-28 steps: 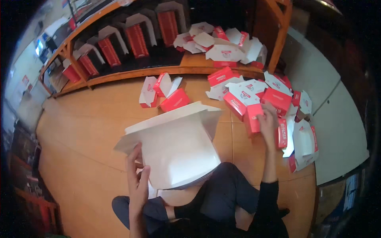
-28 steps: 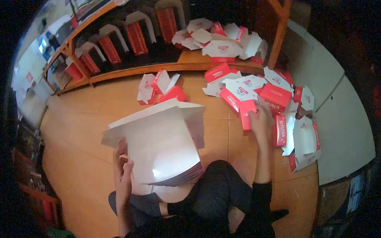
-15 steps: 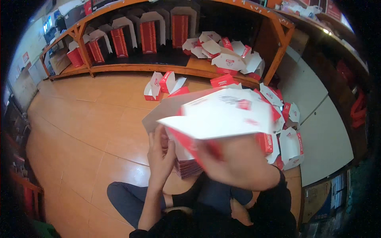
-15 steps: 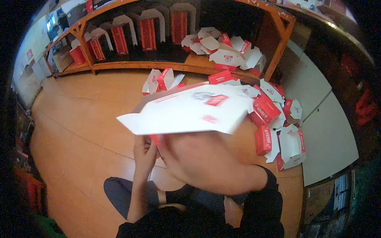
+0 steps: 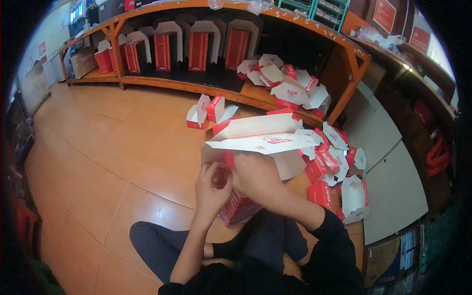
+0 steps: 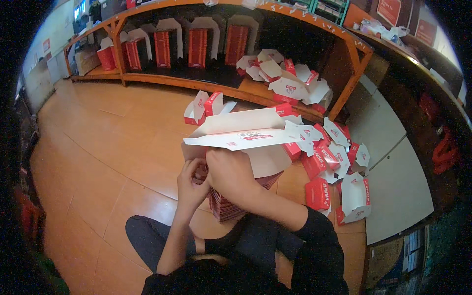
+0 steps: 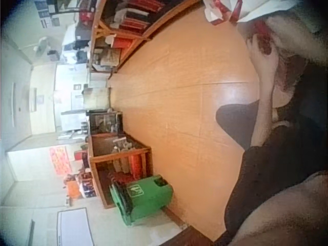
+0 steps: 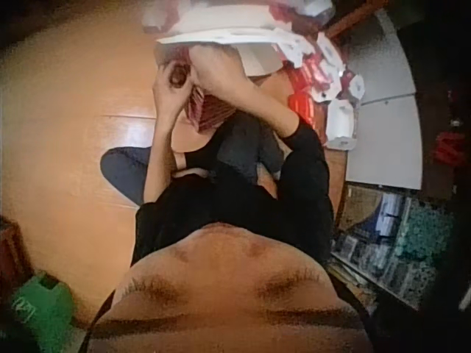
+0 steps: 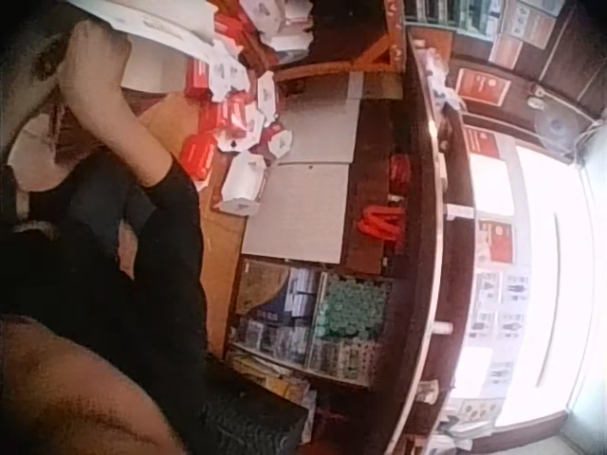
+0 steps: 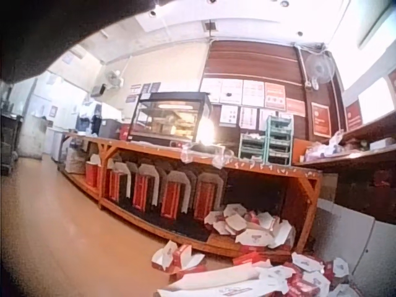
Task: The person sits on the floor and repeatedly folds flat red and white cardboard boxes into their final shape. They pick up a flat piece, fold the sides, and press the flaps to form a box, then place it on a growing stack.
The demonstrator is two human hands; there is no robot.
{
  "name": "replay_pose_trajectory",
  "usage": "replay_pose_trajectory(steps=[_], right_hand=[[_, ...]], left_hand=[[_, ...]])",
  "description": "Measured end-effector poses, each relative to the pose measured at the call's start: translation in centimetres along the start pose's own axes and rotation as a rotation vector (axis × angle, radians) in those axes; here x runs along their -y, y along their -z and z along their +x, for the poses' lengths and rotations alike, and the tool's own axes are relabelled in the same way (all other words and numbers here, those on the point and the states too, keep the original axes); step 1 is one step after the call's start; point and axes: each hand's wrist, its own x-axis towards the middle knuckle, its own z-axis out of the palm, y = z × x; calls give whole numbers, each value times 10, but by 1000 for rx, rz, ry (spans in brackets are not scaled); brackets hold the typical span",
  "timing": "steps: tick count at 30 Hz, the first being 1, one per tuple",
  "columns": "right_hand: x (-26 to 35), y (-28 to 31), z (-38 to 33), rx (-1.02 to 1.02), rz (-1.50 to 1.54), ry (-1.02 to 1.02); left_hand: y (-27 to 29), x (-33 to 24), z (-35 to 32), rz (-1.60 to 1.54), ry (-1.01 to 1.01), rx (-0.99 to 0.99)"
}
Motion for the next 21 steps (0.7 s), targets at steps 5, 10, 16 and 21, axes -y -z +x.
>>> replay_pose_trajectory(steps=[5,10,16,21], right_hand=[[1,-9,-6,-19,-60,111],[-6,-16,2,-42,44,115],[-10,-23,3,-41,228,146],[-53,6,-8,271,169,-138]], left_hand=[[-3,-2,4,-92,-78,-82],[-1,-6,3,-46,-13,8],[0,-4,-8,-142,5,107],[0,2,-13,-107,14,156]])
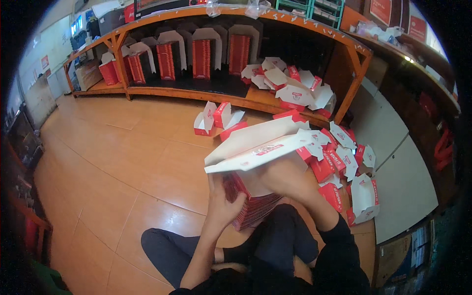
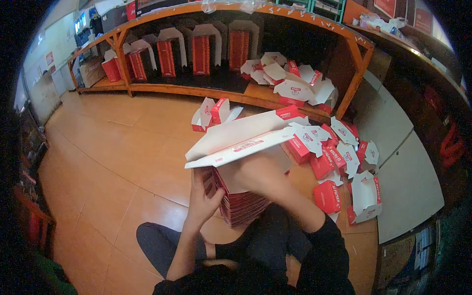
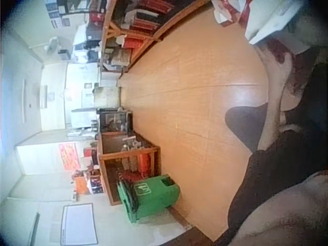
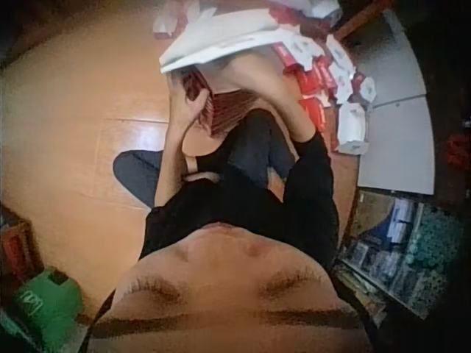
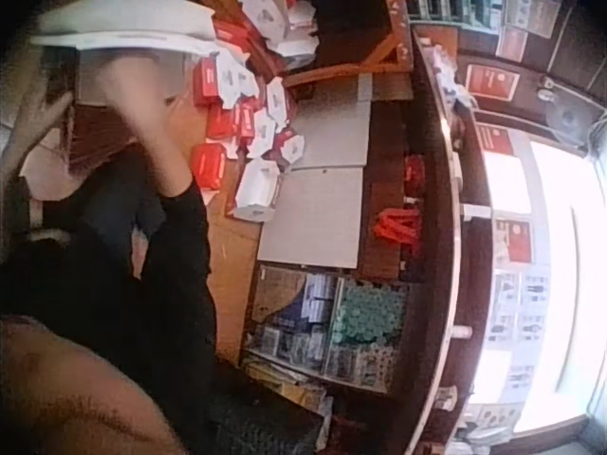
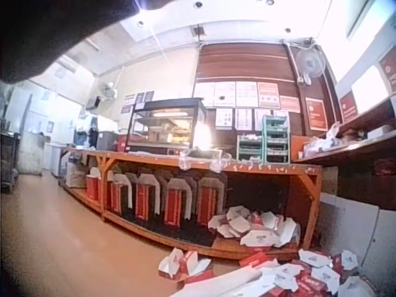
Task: The person sits on the floor and repeatedly folds flat red and white cardboard boxes into their final shape. They pick up a flat piece, fold the sides, and press the flaps to form a box, then place it on a growing stack.
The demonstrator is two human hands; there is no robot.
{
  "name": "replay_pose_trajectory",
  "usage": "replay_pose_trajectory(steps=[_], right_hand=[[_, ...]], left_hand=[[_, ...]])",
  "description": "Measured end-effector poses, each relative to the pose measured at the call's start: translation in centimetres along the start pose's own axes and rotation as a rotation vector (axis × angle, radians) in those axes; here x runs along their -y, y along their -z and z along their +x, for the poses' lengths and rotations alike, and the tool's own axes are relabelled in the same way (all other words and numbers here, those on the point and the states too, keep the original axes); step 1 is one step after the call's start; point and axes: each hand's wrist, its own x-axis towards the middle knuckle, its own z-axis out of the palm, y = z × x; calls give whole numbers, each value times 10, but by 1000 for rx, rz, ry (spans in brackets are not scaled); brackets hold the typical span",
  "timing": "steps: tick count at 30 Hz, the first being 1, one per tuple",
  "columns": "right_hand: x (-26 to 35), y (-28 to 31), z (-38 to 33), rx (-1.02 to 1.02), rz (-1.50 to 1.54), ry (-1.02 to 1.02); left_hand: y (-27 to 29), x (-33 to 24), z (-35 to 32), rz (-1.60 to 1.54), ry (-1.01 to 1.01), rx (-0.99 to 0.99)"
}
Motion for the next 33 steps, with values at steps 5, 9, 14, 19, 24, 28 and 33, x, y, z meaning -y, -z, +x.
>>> replay_pose_trajectory(steps=[5,9,14,19,24,28,33], right_hand=[[-52,18,3,-385,-54,-326],[-82,7,15,-271,-37,-381],[-105,-10,22,-294,-106,-232],[-109,-26,16,-395,-95,-238],[-117,-32,15,-396,-50,-205],[-119,-34,14,-494,2,-131],[-111,-30,9,-399,20,-236]], left_hand=[[7,1,15,-223,-58,98],[10,4,31,-194,-65,112],[7,7,31,-170,-50,99],[1,0,34,-192,121,-29],[-9,-17,32,-56,187,-94],[-9,-21,30,9,125,-125],[-9,-16,27,9,46,-129]])
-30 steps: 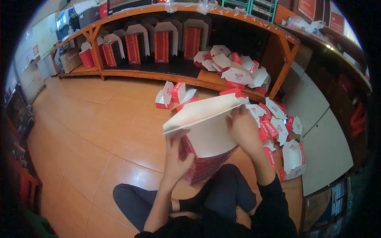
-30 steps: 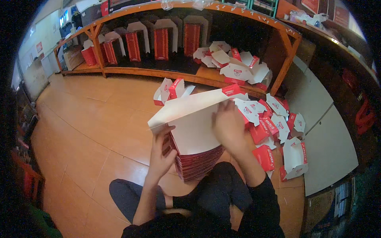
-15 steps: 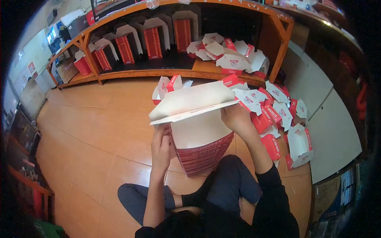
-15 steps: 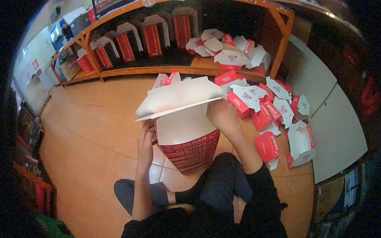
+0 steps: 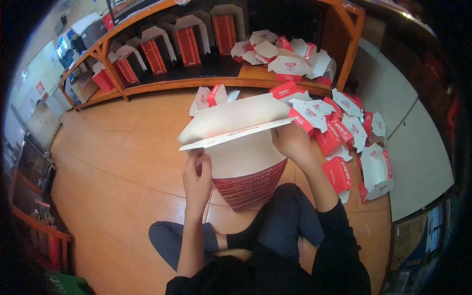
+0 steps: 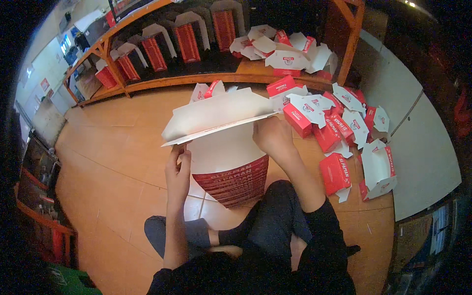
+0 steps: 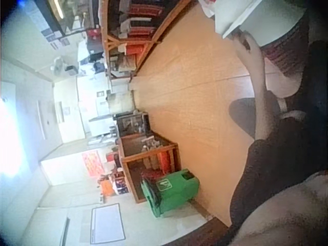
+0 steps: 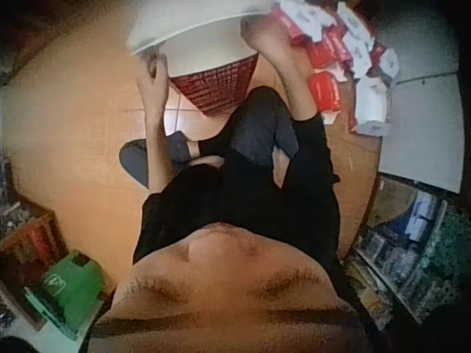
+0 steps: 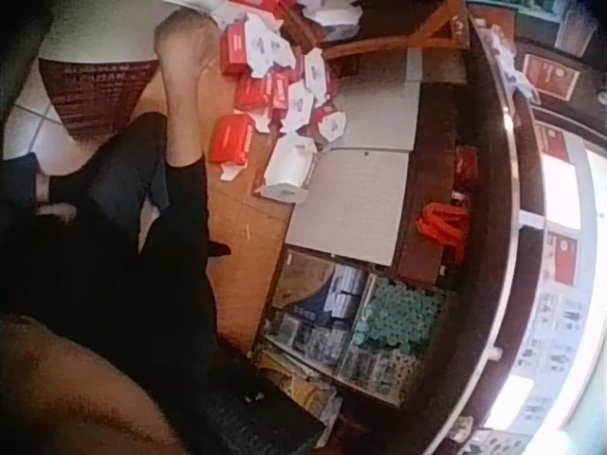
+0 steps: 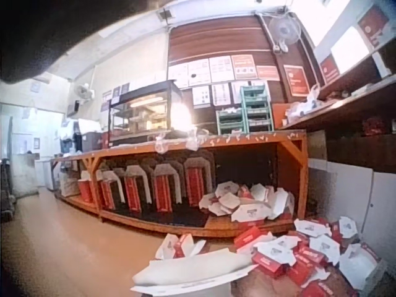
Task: The person sits on the floor and repeatedly folds flat red and white cardboard boxes into their final shape. They pick up a flat piece, fold the sides, and press the flaps to form a box, then place it on a growing stack.
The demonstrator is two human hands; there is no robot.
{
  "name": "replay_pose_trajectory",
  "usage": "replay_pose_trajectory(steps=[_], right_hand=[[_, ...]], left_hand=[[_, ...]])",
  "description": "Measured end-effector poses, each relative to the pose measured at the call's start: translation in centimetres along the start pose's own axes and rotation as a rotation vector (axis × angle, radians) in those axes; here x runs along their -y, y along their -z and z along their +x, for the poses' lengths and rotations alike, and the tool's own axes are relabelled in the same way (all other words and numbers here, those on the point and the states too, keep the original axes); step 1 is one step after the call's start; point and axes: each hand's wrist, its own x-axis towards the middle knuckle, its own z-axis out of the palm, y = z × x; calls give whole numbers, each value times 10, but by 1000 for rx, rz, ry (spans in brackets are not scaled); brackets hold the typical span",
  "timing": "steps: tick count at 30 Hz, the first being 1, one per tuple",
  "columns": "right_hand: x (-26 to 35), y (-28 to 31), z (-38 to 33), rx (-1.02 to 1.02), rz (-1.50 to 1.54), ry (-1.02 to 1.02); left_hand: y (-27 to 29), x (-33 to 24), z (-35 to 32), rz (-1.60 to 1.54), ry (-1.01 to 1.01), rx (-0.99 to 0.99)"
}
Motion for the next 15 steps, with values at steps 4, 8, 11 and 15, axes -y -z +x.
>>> replay_pose_trajectory(steps=[4,8,11,15], right_hand=[[8,5,0,104,-83,-65],[13,7,-4,35,-20,-67],[12,11,-5,74,14,-107],[-3,15,-10,96,338,-97]], left_hand=[[-1,1,-4,46,0,-11],[-1,-1,-5,64,1,17],[-2,-1,-4,62,15,36],[-3,2,-1,110,82,76]])
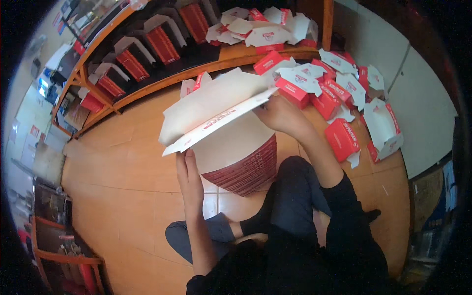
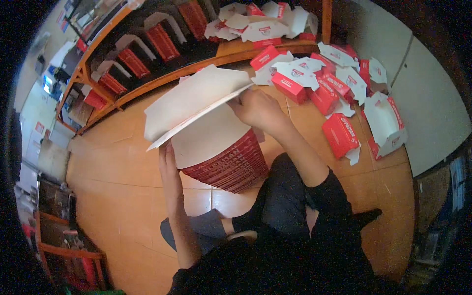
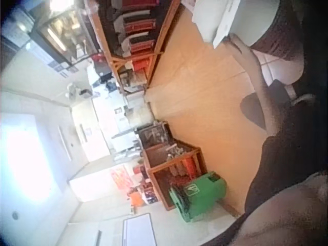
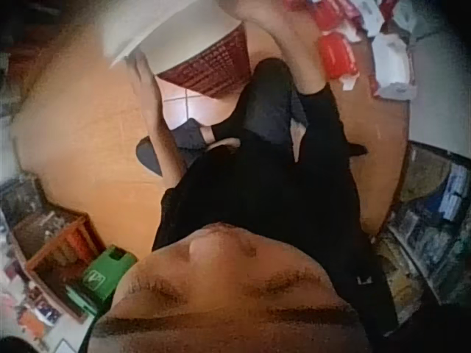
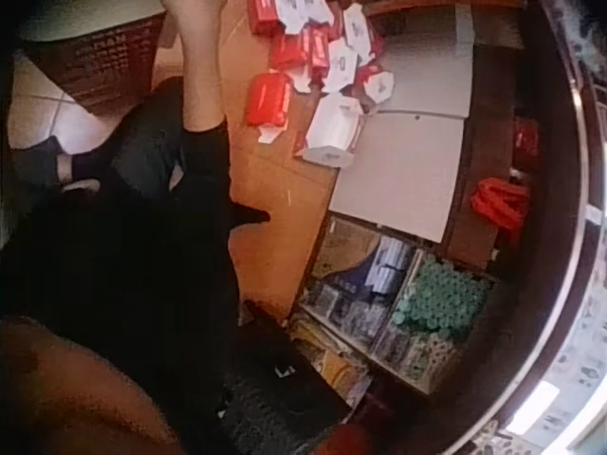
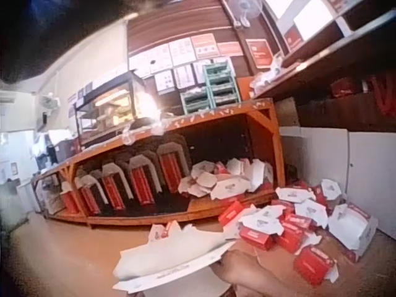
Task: The person sits on the floor and repeatedly folds flat red and white cardboard boxes into their final shape. They pick up a flat piece, fold the sides, and press the flaps to form a box, then place it on a growing stack.
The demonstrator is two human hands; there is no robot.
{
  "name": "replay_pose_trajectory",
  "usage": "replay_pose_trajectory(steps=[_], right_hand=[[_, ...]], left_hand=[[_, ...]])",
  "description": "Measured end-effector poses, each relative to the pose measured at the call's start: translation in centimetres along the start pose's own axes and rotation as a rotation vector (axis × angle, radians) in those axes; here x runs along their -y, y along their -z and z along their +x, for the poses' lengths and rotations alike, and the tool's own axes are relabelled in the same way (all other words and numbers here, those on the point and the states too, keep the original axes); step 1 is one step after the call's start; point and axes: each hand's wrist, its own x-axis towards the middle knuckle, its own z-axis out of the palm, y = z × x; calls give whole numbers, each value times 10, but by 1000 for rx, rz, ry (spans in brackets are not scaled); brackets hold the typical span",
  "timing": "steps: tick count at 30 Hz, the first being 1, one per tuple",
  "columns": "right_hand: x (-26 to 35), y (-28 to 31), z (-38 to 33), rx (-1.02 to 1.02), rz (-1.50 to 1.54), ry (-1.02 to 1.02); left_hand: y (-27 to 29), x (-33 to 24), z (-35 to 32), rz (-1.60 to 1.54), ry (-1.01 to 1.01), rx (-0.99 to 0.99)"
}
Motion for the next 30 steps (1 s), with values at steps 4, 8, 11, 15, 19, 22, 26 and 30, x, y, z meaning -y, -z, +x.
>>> replay_pose_trajectory(steps=[4,8,11,15,19,22,26,30], right_hand=[[-57,4,-3,253,477,-95],[-160,0,-41,-10,134,-357],[-244,19,-111,-209,-194,-743],[-336,36,-213,-421,607,-1247],[-415,10,-253,-216,1467,-1074],[-442,-23,-245,-288,1819,-925],[-421,-57,-210,-236,2004,-789],[-341,-54,-174,-64,2161,-630]], left_hand=[[-2,0,-12,-90,8,0],[2,-3,-13,-78,33,31],[3,-4,-8,-11,-88,49],[-2,-7,-6,14,-158,46],[-5,-18,-7,-20,-107,51],[-2,-26,-7,-7,-71,42],[2,-26,-3,-28,-58,58],[14,-24,1,-64,-44,109]])
